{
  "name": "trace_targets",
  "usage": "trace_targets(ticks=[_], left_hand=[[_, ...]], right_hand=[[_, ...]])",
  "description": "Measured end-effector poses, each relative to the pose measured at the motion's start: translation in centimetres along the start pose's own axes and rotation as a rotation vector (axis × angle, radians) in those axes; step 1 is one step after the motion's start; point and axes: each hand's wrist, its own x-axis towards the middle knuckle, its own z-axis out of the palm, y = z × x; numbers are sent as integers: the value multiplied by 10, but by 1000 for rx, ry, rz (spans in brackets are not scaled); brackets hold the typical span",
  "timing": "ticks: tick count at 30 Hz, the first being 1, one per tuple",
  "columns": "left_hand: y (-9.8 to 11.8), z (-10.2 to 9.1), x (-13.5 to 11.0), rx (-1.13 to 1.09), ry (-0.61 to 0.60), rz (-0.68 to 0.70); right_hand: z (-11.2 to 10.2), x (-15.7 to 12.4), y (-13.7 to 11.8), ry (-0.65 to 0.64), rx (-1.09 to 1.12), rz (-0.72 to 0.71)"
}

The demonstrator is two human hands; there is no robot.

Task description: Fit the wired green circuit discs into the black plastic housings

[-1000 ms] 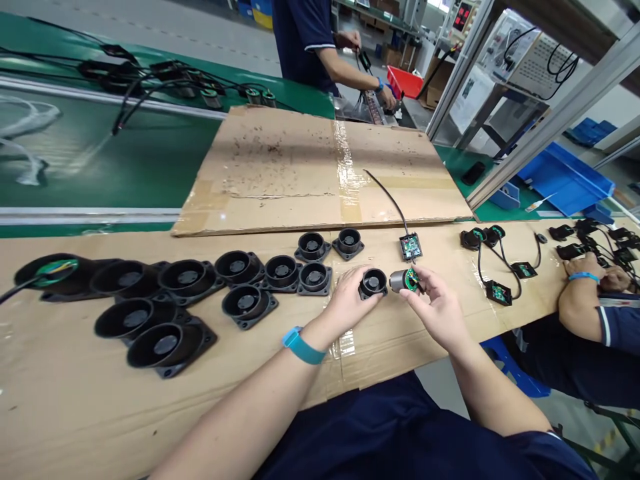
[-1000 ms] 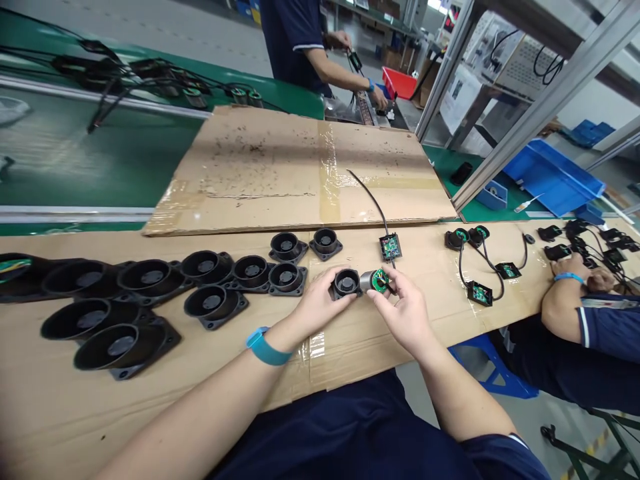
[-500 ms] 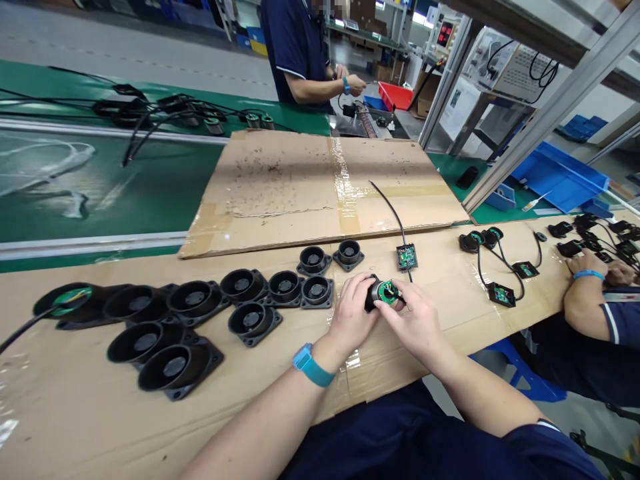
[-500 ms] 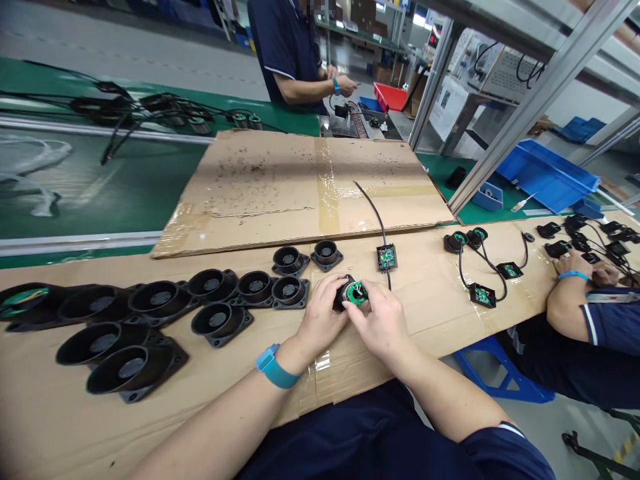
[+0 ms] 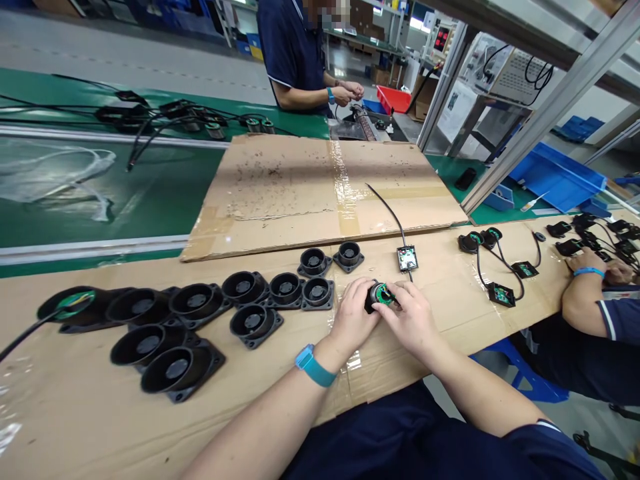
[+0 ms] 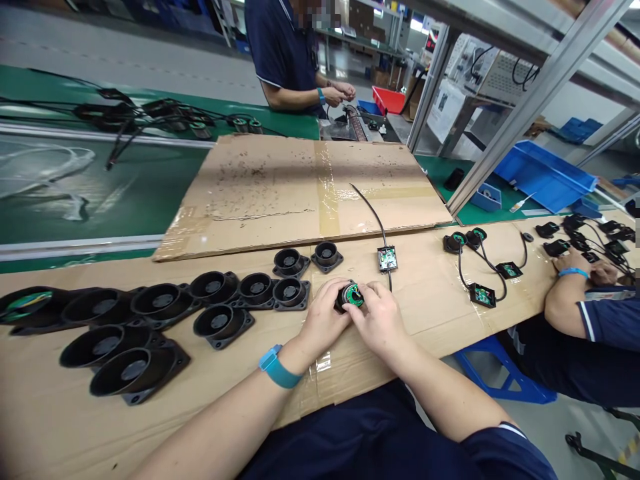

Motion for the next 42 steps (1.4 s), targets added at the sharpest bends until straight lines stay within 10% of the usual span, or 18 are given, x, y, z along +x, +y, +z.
trace_targets(ticks=[23, 35, 42], left_hand=[[2, 6, -5, -52, -1, -114], [-4, -1, 2, -92, -155, -116], [1, -8, 3, -182, -242, -170]], right_hand=[[7, -14, 11, -91, -47, -57], [-12, 24, 18, -504, -227, -148], [8, 9, 37, -193, -4, -197]])
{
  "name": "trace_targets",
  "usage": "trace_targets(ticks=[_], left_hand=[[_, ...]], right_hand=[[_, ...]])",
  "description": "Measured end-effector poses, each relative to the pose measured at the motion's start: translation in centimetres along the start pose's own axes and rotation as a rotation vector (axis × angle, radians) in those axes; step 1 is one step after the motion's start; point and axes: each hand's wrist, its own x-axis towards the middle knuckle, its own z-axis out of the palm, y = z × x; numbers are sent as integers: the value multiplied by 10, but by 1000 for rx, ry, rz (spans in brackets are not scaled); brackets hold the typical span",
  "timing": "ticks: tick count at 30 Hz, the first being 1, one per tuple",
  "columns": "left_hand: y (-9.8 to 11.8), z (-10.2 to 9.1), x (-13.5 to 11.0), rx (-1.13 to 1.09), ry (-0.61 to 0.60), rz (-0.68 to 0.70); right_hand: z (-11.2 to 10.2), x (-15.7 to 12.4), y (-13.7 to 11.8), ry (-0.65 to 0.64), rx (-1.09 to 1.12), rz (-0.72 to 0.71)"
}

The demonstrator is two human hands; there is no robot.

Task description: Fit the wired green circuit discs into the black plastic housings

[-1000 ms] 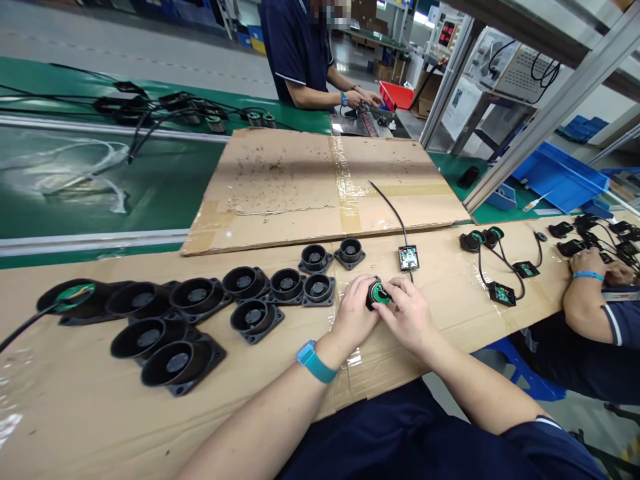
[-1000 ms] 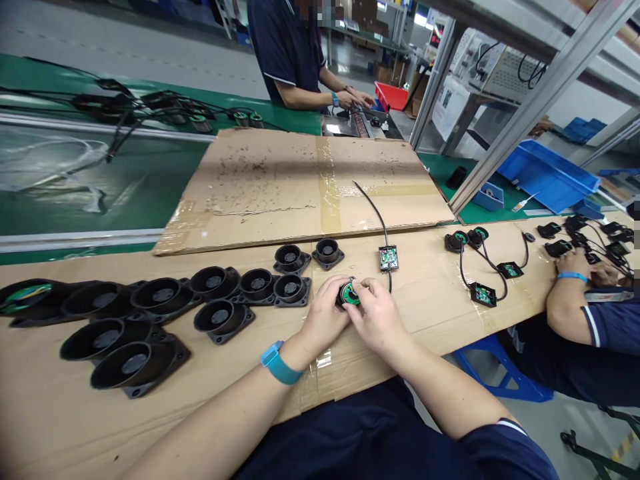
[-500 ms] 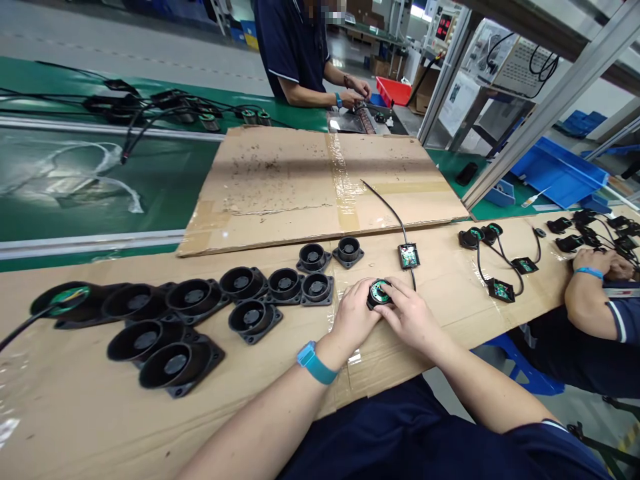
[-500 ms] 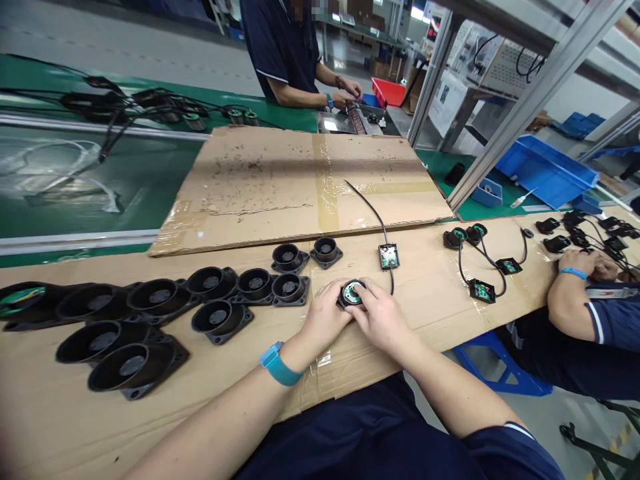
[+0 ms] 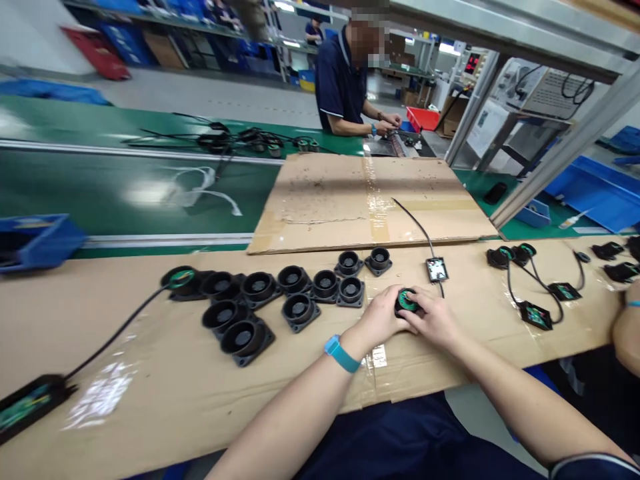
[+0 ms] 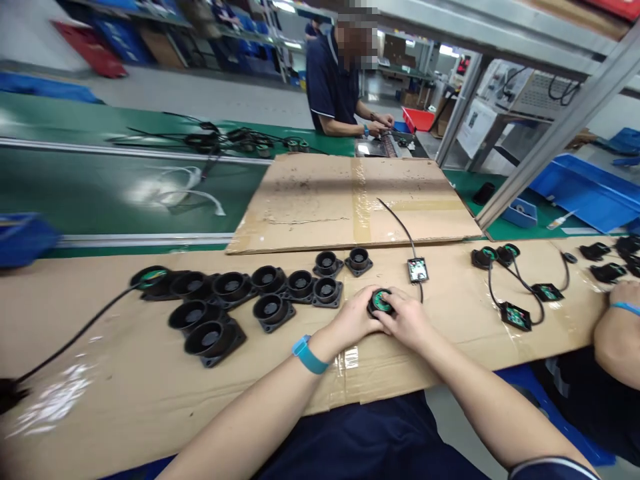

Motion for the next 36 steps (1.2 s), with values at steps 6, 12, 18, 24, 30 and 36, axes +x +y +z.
trace_targets(ticks=[6, 12, 18, 24, 30, 36], left_hand=[[1, 4, -4, -101, 95, 39], [-2, 0, -3, -147, 262, 91], [-2, -3, -2, -96, 312, 90], [-2, -6, -2, -16, 228, 119], [-13, 2, -3, 137, 50, 98], [-14, 9, -8, 298, 37, 146]], right_hand=[[-62, -5, 4, 347, -231, 29], [-43, -13, 19, 338, -363, -12], [-24, -18, 28, 362, -391, 29], [-6, -15, 23, 111, -296, 98], [-6, -25, 2, 198, -223, 191], [-2, -22, 2, -14, -178, 226]])
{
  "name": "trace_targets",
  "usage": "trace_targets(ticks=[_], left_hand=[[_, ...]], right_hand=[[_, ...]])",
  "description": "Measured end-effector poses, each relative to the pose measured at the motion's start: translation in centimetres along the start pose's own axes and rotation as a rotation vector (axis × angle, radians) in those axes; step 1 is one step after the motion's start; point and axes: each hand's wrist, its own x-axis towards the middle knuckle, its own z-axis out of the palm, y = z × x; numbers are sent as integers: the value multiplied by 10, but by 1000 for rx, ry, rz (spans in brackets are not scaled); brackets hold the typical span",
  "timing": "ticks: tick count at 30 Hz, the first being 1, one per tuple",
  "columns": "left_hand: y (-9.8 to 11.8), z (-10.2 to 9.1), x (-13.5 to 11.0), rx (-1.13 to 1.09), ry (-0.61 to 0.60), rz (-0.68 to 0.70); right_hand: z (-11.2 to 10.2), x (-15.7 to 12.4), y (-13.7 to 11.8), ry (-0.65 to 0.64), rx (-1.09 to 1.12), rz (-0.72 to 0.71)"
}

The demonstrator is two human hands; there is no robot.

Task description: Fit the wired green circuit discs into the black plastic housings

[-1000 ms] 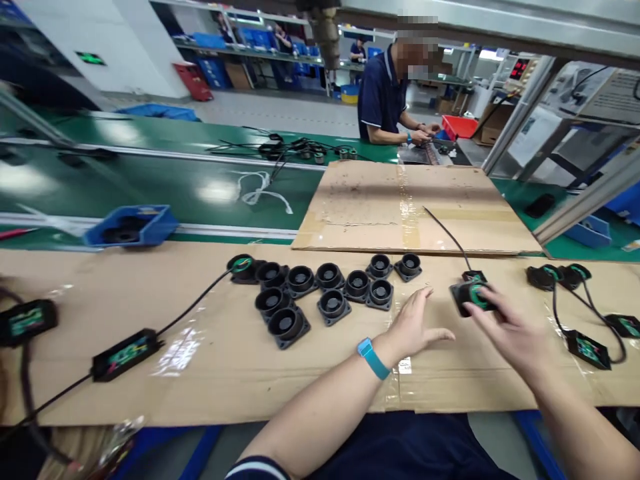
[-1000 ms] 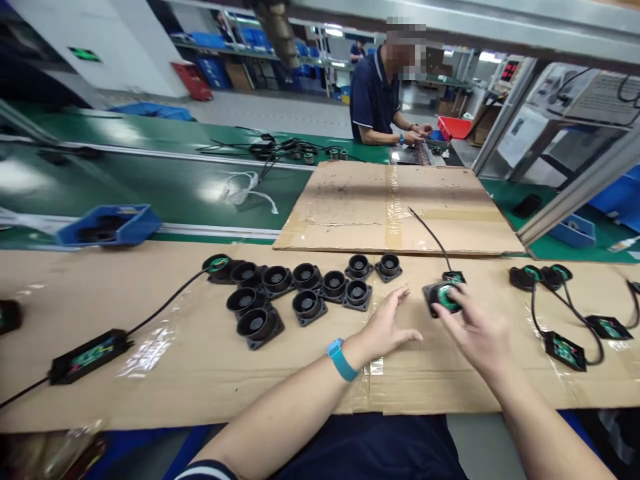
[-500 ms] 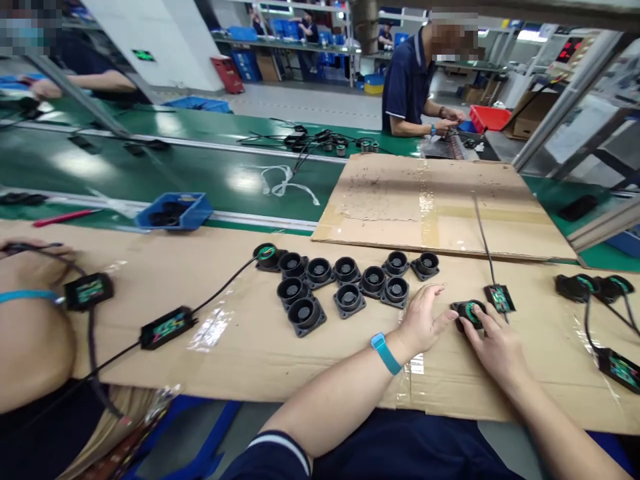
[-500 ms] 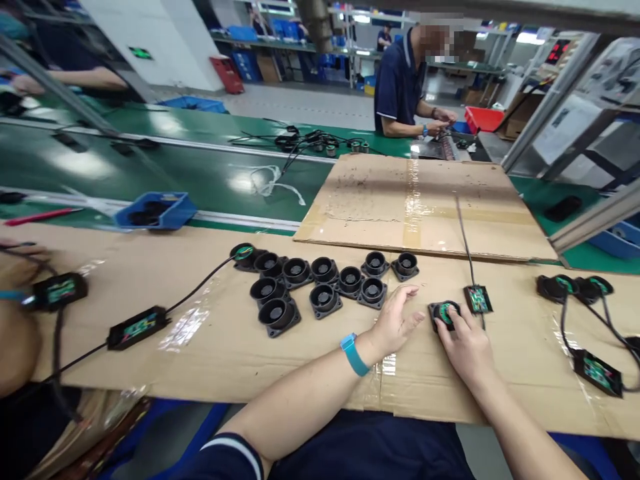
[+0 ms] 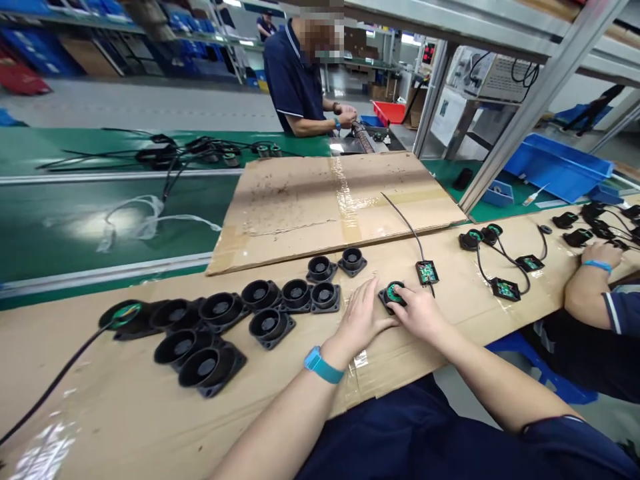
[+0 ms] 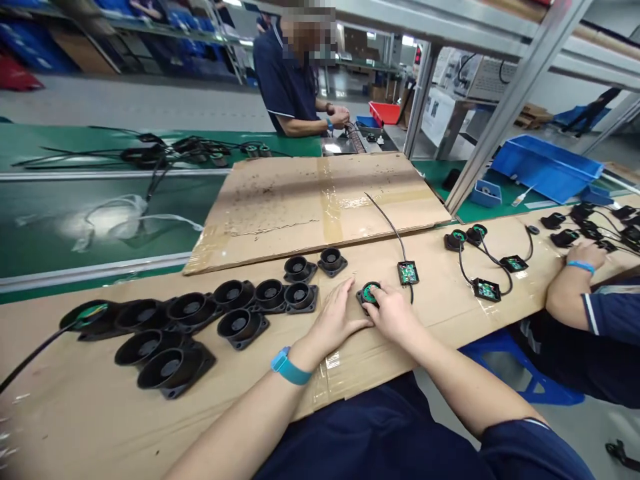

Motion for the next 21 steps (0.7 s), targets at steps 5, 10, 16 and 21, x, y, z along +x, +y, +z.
trace_targets(ticks=[5, 10, 16, 21], left_hand=[[8, 2, -2, 74, 95, 85], [18, 8, 0, 100, 90, 177], [21, 19, 5, 177, 43, 207], [23, 20, 7, 218, 43, 203]], right_hand=[[-20, -15, 17, 41, 145, -17], [-23, -24, 21, 60, 205, -114], [-18, -12, 15, -11, 85, -143], [-20, -3, 7, -157, -119, -107]])
